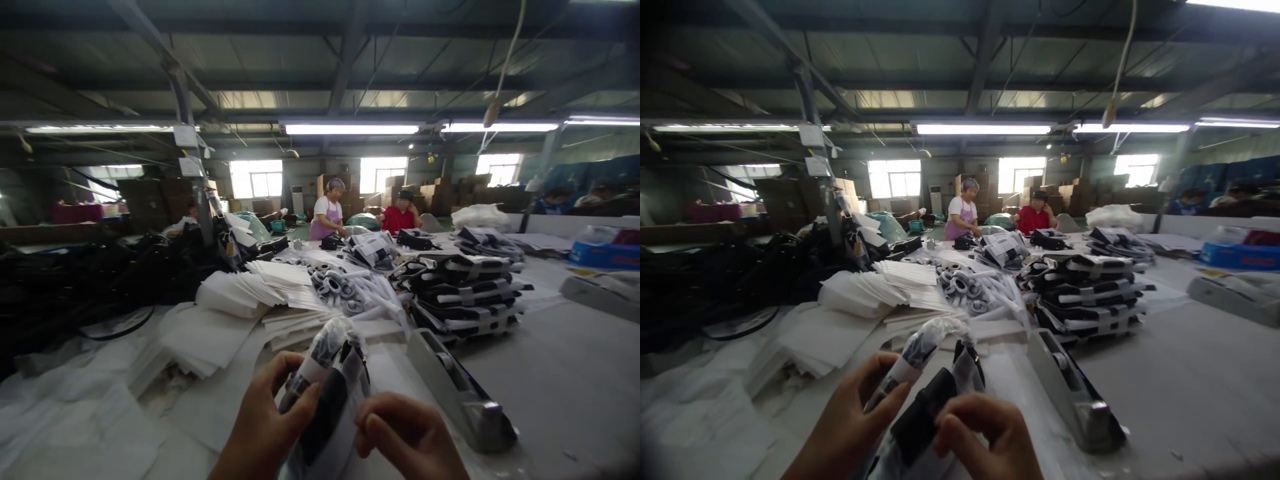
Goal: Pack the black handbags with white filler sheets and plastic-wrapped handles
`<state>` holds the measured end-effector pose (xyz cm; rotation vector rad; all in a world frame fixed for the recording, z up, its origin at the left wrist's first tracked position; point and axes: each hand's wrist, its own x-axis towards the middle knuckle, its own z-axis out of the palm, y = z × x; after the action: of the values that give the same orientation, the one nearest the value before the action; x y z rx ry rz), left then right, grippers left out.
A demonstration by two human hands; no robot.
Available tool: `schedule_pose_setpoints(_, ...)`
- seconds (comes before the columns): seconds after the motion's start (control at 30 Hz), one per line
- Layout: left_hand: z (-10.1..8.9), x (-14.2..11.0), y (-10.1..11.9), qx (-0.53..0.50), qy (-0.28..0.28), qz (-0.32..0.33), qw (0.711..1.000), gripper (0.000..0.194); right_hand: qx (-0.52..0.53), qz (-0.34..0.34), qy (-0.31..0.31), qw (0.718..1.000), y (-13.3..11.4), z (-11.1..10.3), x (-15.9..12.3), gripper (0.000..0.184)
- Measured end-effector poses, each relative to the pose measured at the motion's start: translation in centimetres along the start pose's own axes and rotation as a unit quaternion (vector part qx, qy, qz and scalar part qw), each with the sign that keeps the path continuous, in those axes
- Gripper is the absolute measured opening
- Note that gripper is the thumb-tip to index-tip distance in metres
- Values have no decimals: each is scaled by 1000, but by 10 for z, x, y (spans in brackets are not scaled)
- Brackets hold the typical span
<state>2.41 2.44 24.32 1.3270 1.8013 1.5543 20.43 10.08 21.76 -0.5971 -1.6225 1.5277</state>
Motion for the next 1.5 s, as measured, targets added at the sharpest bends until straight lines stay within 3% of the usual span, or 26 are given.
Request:
schedule_pose_setpoints(0.17, -1, -1, -9, 21, -22, 24, 999, 21, 6, -5, -20, 1000, -5, 32, 27, 38)
schedule_pose_setpoints(0.3, -5, -1, -10, 2, -15, 32, 999, 17, -62, 5, -25, 998, -1, 32, 38, 43)
schedule_pose_setpoints(0.47, -11, 2, -10, -35, -62, 28, 997, 18, -120, -1, -62, 991, 0, 24, 40, 41)
schedule_pose_setpoints(0.57, -12, 4, -12, -42, -70, 27, 996, 19, -74, 11, -65, 995, 5, 25, 35, 39)
schedule_pose_setpoints(0.7, -10, 0, -12, -29, -37, 27, 999, 21, 55, 53, -74, 994, 13, 30, 30, 42)
schedule_pose_setpoints(0.77, -8, -2, -10, -16, -28, 28, 999, 22, 63, 39, -80, 994, 16, 31, 29, 41)
schedule_pose_setpoints(0.93, -6, -7, -1, 4, -25, 16, 1000, 22, -10, 8, -50, 999, 19, 29, 31, 41)
schedule_pose_setpoints(1.23, -5, -8, -8, 10, -34, 38, 999, 19, 42, -7, -23, 999, 27, 41, 34, 34)
schedule_pose_setpoints(1.5, -8, -6, -4, 10, -14, 40, 999, 18, -123, 15, 15, 992, 16, 47, 33, 19)
